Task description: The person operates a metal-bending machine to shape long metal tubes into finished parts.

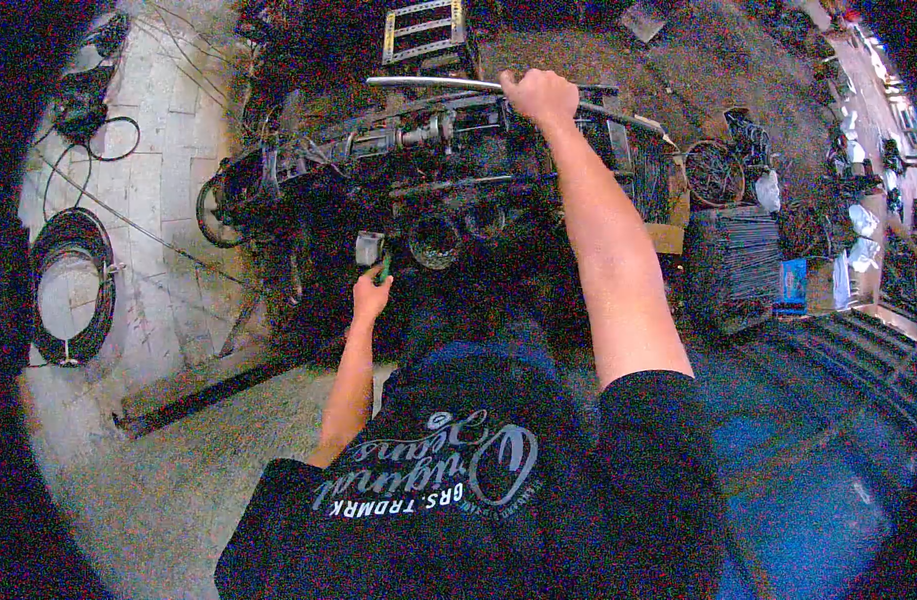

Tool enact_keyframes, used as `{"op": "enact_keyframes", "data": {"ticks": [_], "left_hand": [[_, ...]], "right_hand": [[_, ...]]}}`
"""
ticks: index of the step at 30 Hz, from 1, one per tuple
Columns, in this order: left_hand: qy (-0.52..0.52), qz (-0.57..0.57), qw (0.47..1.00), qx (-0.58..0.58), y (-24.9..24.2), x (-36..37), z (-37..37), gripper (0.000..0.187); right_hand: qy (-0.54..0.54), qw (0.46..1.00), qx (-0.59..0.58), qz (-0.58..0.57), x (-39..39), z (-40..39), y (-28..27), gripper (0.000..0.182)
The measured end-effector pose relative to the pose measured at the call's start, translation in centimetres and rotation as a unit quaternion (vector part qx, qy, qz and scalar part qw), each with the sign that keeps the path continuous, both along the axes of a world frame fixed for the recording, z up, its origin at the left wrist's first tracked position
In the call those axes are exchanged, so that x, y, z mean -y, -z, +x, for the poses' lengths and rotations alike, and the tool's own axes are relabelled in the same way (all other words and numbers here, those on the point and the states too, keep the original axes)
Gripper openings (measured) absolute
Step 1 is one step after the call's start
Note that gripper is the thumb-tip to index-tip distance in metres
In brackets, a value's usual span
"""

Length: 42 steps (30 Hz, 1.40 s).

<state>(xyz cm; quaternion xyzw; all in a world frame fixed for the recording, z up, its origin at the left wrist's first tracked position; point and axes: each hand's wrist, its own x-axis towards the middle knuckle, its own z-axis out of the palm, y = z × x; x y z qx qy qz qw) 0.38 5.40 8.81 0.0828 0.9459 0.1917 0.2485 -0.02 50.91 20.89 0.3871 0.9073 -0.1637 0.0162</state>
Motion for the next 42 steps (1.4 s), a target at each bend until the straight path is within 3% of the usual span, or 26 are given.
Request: {"op": "enact_keyframes", "data": {"ticks": [18, 42], "left_hand": [[0.003, 0.040, 0.999, -0.023, 0.5, 0.2, 0.4, 0.042], [0.004, 0.008, 1.000, -0.018, 0.1, -0.2, 0.3, 0.043]], "right_hand": [[0.008, 1.000, -0.007, 0.014, -0.1, -0.2, 0.2, 0.063], [-0.001, 1.000, -0.005, 0.007, -0.3, 0.0, 0.1, 0.063]]}}
